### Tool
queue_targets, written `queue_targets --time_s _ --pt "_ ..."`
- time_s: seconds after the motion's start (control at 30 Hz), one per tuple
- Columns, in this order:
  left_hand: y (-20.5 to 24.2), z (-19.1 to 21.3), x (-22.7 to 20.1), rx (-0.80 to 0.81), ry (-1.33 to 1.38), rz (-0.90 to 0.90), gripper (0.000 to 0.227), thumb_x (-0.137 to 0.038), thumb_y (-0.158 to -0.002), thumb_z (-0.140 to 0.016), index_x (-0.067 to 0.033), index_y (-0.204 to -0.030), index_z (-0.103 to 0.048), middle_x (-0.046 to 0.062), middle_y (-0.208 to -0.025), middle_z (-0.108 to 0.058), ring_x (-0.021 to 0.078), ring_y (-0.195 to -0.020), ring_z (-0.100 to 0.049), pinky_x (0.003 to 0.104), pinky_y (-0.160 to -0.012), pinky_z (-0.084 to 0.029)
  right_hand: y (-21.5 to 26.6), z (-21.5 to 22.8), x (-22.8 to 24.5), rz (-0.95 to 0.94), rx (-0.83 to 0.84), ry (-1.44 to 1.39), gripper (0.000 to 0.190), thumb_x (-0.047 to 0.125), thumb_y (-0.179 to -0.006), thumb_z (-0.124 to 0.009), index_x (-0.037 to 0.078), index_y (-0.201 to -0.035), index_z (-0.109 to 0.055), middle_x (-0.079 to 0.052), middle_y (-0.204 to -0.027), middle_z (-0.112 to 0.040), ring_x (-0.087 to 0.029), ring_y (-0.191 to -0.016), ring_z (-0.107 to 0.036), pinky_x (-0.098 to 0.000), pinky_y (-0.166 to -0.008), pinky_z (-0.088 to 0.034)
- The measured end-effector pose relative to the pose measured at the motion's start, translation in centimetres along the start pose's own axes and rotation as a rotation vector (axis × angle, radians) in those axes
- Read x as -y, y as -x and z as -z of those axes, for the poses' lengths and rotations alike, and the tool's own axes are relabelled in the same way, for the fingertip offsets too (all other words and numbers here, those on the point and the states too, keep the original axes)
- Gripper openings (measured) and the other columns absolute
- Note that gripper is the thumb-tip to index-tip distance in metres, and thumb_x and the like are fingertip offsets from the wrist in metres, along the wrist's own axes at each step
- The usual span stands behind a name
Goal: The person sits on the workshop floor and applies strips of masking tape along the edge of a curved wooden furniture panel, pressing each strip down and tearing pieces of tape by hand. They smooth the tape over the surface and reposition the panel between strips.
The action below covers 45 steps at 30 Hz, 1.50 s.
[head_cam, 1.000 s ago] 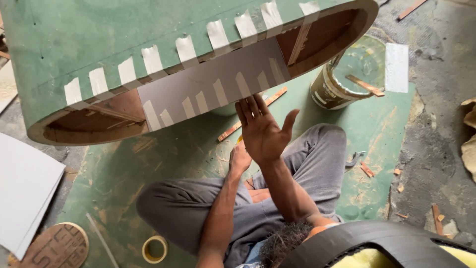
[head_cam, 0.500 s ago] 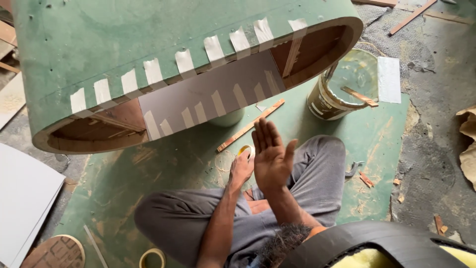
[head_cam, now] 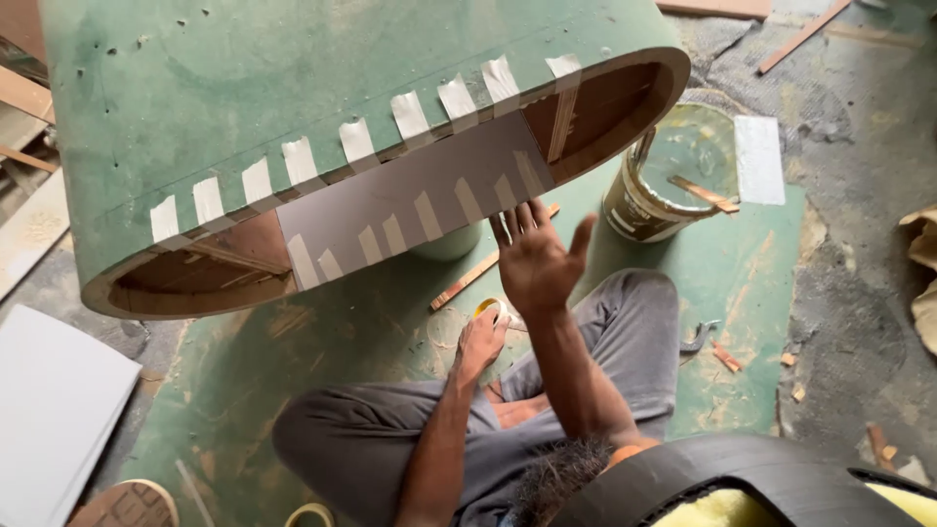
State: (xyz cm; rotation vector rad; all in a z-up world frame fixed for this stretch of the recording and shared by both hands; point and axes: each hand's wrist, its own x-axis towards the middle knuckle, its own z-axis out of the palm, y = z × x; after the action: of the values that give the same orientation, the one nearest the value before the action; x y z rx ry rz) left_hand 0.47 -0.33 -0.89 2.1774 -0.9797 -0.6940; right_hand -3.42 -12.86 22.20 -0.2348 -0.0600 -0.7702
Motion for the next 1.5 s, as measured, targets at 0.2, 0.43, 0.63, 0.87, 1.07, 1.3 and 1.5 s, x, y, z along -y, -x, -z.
queue_targets --time_s 0.2,0.43,0.63,0.87,1.07,1.3,1.5 --pt "0.4 -1.6 0.0 -0.029 0.029 -0.033 0.029 -0.035 -0.099 -0.059 -0.0069 -0.102 -0.064 0.026 -0.099 -0.069 0.0488 -0.096 -0.064 0.057 -0.082 -0.05 -1.2 1.8 0.4 -0.068 0.226 -0.107 0.104 0.081 -0.101 -0.035 -0.004 -0.161 -0.037 -0.015 -0.16 -0.047 -0.026 -0.15 -0.039 -0.0385 -0.134 -0.019" --pt "0.3 0.7 -1.0 -0.019 0.051 -0.055 0.029 -0.034 -0.098 -0.061 -0.0056 -0.101 -0.062 0.026 -0.098 -0.068 0.0489 -0.095 -0.064 0.057 -0.081 -0.051 0.2 2.4 -1.4 0.016 -0.027 -0.054 0.114 0.082 -0.094 -0.034 -0.006 -0.163 -0.012 -0.023 -0.169 -0.025 -0.034 -0.155 -0.03 -0.0416 -0.133 -0.014" --pt "0.3 -0.2 -0.1 -0.044 0.068 -0.113 0.024 -0.029 -0.096 -0.059 -0.0065 -0.104 -0.064 0.023 -0.104 -0.068 0.0477 -0.095 -0.065 0.057 -0.081 -0.052 3.0 0.5 -2.2 0.073 -0.089 0.129 0.108 0.078 -0.098 -0.034 -0.008 -0.162 -0.021 -0.022 -0.167 -0.033 -0.032 -0.157 -0.032 -0.0439 -0.136 -0.015" --pt "0.1 1.0 -1.1 -0.007 0.033 -0.086 0.03 -0.034 -0.099 -0.061 -0.0048 -0.104 -0.063 0.024 -0.103 -0.069 0.0472 -0.097 -0.065 0.056 -0.082 -0.052 -1.1 2.1 -1.6 -0.094 0.293 -0.133 0.103 0.082 -0.105 -0.033 -0.007 -0.158 -0.038 -0.019 -0.158 -0.051 -0.031 -0.149 -0.042 -0.0444 -0.134 -0.019" --pt "-0.7 2.3 -1.7 0.001 0.158 0.081 0.031 -0.035 -0.101 -0.057 -0.0048 -0.107 -0.064 0.023 -0.099 -0.07 0.042 -0.092 -0.069 0.051 -0.083 -0.053 -0.9 1.5 -0.9 -0.076 0.081 0.08 0.109 0.085 -0.093 -0.026 -0.002 -0.159 -0.038 -0.017 -0.161 -0.049 -0.031 -0.155 -0.038 -0.0512 -0.137 -0.012" --pt "1.9 5.0 -1.9 -0.258 0.502 -0.132 0.037 -0.029 -0.106 -0.065 -0.0008 -0.129 -0.063 0.018 -0.116 -0.071 0.0288 -0.109 -0.067 0.04 -0.093 -0.053 -0.3 9.8 1.3 -0.083 0.027 0.563 0.1 0.08 -0.097 -0.03 0.0 -0.158 -0.039 -0.019 -0.16 -0.048 -0.035 -0.147 -0.046 -0.0536 -0.127 -0.028" --pt "3.0 5.9 -4.7 -0.168 0.952 -0.08 0.057 -0.013 -0.099 -0.067 -0.0067 -0.15 -0.044 0.005 -0.101 -0.07 0.0104 -0.09 -0.064 0.026 -0.08 -0.053 8.0 17.1 -0.7 -0.165 -0.015 1.15 0.055 0.036 -0.108 -0.062 -0.004 -0.146 -0.055 -0.021 -0.147 -0.058 -0.029 -0.13 -0.059 -0.0412 -0.11 -0.051"
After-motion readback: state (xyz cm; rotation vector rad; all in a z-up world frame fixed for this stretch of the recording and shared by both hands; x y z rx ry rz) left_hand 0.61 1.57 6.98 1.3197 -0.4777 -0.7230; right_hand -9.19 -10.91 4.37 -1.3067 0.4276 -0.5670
